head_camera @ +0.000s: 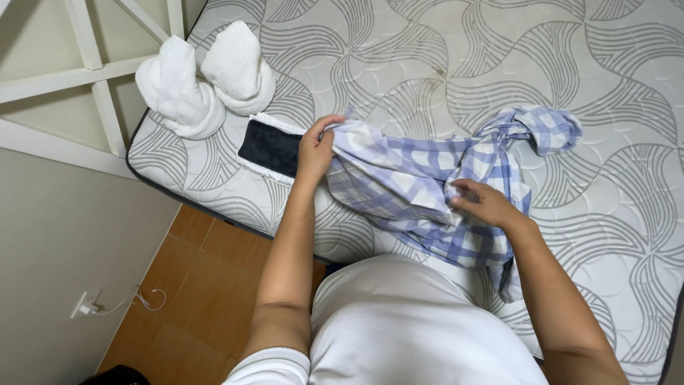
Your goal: The person folds a blue and white checkered cloth on a bed, then places it on a nearby clothing rack. They then pick up a folded dark towel and a white towel from the bed and place them on the rack as well.
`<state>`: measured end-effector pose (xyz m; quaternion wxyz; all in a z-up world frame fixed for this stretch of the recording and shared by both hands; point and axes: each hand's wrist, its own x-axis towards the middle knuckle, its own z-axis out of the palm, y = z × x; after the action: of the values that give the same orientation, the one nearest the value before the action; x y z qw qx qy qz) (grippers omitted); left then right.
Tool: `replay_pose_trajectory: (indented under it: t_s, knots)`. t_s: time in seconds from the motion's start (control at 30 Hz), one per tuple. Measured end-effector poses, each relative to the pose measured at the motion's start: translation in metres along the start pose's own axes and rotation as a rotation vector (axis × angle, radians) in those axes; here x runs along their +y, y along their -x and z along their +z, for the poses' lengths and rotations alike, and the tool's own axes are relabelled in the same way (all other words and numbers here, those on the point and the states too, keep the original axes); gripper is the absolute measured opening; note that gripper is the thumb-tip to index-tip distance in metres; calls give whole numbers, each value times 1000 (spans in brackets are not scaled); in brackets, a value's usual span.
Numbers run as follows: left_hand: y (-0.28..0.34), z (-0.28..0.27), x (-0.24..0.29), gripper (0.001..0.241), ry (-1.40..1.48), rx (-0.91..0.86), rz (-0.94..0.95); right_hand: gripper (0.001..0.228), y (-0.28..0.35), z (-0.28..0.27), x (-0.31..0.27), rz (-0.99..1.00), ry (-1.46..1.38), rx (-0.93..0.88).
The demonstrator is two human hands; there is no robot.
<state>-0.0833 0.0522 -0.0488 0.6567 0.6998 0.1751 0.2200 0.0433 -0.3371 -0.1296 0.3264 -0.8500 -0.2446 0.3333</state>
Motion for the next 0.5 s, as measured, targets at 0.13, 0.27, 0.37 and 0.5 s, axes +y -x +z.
replay_pose_trajectory:
  t_s: [0.13,0.27,0.37,0.5]
  knots:
    - [-4,-4,-22,28,-93,-32,-50,76,5,29,-33,-151,214,66]
    - [-5,6,-12,25,-311,7,6,49,-19,71,22,-314,252,192]
    - [-4,9,10,23,-416,-44,116,27,-25,66,14,-274,-124,160]
    - [-1,9,22,43,-557,-252,207,28,-2,21,-22,-126,-263,100]
